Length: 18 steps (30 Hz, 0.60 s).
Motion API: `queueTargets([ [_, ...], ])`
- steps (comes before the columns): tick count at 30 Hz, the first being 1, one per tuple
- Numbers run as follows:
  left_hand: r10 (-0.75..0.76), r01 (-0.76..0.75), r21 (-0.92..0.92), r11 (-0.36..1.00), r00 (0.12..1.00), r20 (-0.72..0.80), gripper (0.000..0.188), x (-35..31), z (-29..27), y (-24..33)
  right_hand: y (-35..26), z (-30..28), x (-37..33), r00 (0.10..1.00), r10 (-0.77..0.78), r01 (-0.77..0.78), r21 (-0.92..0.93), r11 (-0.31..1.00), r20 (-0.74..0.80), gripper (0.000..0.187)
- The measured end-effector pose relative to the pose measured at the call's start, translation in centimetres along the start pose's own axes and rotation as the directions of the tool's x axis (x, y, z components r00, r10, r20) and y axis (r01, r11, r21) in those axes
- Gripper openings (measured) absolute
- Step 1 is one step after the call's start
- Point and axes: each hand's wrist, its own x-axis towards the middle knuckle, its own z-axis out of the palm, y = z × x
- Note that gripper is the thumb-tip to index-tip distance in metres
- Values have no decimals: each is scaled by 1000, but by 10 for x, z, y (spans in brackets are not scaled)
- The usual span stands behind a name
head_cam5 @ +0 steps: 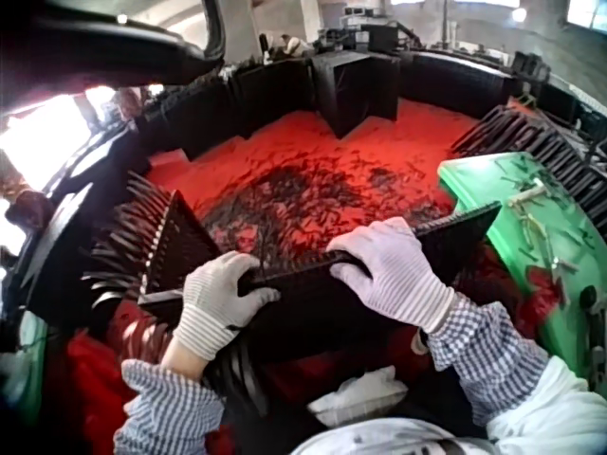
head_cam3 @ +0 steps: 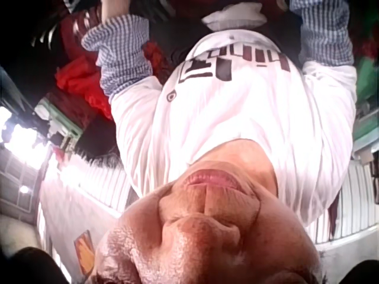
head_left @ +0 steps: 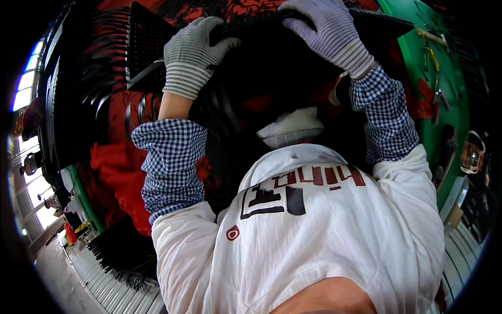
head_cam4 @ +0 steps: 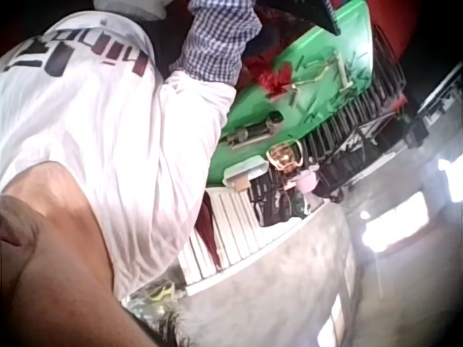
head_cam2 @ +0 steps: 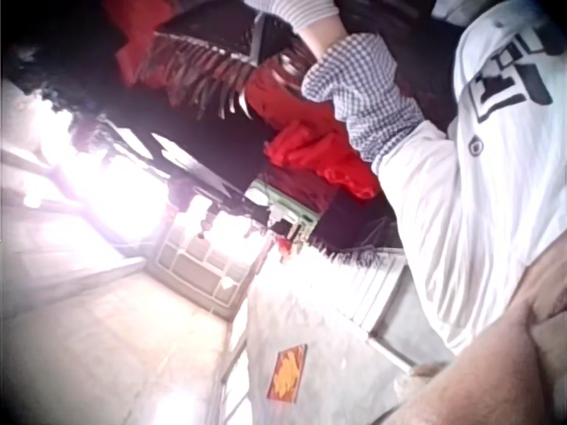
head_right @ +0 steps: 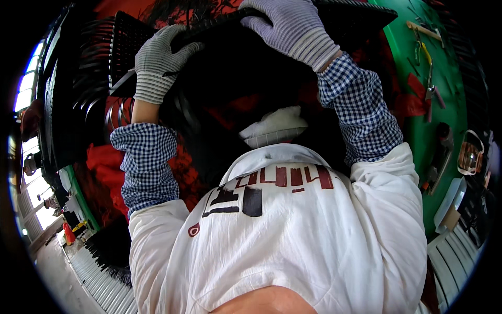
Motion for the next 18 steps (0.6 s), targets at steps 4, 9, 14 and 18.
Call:
queueTargets([
  [4, 1, -8, -104, 995, 998, -67, 49, -13, 7, -8, -9, 8, -1, 1000, -5, 5, -36, 999, 20, 24],
  [9, 37, -38, -115, 993, 999, -13, 46, -9, 12, -19, -7, 14, -2, 1000, -17, 18, -33, 999, 19, 24],
  [14, 62, -64, -102, 993, 998, -18, 42, -19, 13, -26, -12, 18, -6, 999, -43, 43, -31, 999, -3, 23],
  [18, 49, -52, -125, 991, 998, -32, 42, -23, 16, -19, -9, 20, -7, 999, -44, 44, 3, 999, -6, 23],
])
